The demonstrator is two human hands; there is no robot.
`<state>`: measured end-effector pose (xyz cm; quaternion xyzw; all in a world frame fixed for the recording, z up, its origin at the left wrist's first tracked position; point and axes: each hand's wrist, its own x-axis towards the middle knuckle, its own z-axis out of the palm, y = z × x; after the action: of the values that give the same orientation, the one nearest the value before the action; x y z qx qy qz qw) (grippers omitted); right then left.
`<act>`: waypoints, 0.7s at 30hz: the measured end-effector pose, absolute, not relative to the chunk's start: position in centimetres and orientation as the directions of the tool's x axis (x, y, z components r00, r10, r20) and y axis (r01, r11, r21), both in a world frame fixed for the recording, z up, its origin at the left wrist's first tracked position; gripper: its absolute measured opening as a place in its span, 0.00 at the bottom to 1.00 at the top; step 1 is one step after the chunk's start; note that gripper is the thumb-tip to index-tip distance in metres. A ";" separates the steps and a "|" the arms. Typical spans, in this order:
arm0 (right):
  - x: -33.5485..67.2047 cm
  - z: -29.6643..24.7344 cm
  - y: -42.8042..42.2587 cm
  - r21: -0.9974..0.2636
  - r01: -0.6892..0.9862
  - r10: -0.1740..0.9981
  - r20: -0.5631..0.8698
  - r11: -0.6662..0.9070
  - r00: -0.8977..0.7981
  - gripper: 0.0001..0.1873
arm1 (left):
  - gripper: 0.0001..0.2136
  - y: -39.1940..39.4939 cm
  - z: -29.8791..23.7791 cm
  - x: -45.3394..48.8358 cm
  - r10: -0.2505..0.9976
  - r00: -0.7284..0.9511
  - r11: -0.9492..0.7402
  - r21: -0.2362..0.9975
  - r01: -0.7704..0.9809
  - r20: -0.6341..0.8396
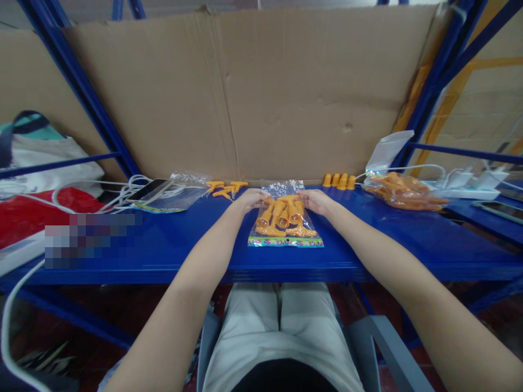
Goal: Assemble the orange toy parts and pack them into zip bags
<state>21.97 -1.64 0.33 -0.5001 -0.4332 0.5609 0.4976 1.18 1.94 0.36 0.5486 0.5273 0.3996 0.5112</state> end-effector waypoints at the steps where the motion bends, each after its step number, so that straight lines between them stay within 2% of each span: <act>1: 21.9 0.3 -1.7 -0.982 -0.126 0.990 -0.140 -0.141 -0.021 0.08 | 0.04 1.9 0.4 1.2 0.987 0.126 0.080 0.981 0.179 -0.104; 6: 21.8 0.0 -1.6 -0.986 -0.099 0.991 -0.130 -0.133 -0.030 0.11 | 0.06 1.4 0.7 1.2 0.981 0.161 0.072 0.974 0.214 -0.108; 11: 21.8 0.1 -1.6 -0.987 -0.115 0.993 -0.112 -0.115 -0.035 0.13 | 0.04 1.5 0.5 0.9 0.971 0.225 0.035 0.979 0.200 -0.081; 16: 22.0 0.1 -1.5 -0.980 -0.129 0.987 -0.147 -0.154 -0.068 0.14 | 0.04 2.1 0.1 0.8 0.975 0.212 0.026 0.977 0.210 -0.071; 21: 22.3 -0.2 -1.1 -0.985 -0.125 0.991 -0.112 -0.121 -0.077 0.13 | 0.03 2.6 0.0 0.6 0.975 0.203 0.043 0.976 0.213 -0.087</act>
<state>22.26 -1.13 -0.22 -0.4772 -0.4536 0.5770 0.4833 0.64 2.59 -0.04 0.5828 0.5096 0.3725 0.5117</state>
